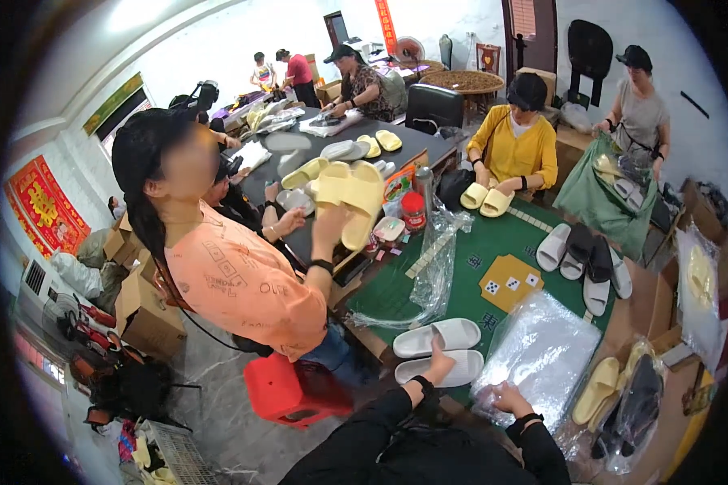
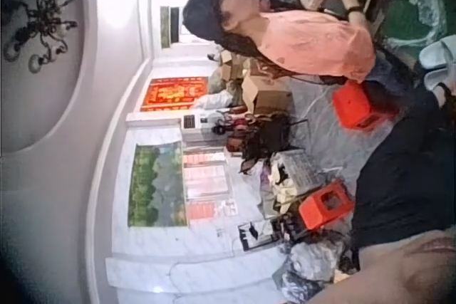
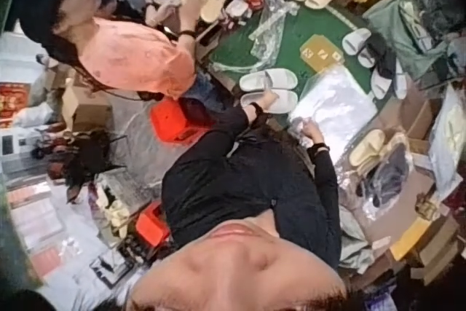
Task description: Packing slippers into plastic bags and placing them into a larger shipping sack.
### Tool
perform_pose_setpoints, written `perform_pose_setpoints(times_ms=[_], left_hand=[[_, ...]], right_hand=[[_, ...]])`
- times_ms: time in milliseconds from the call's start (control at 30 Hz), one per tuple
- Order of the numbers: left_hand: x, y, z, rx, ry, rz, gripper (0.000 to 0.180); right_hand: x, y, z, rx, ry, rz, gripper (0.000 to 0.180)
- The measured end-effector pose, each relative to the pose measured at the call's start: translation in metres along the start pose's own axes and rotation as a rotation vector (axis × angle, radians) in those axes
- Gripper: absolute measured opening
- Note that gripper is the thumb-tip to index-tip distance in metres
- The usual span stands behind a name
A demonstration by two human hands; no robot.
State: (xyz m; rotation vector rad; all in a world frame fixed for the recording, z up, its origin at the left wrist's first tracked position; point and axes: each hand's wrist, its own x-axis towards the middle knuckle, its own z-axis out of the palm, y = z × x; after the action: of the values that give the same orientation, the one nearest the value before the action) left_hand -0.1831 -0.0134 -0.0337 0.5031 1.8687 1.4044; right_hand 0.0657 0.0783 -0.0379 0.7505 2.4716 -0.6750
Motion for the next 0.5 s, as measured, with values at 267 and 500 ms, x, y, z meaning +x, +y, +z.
perform_pose_setpoints(times_ms=[267, 500], left_hand=[[-0.004, 0.016, -0.016, -0.066, -0.193, -0.228, 0.048], [-0.008, 0.013, -0.014, -0.169, -0.343, -0.045, 0.034]], right_hand=[[-0.012, -0.009, -0.006, -0.060, -0.095, 0.038, 0.065], [0.009, 0.018, 0.027, -0.094, -0.125, -0.053, 0.058]])
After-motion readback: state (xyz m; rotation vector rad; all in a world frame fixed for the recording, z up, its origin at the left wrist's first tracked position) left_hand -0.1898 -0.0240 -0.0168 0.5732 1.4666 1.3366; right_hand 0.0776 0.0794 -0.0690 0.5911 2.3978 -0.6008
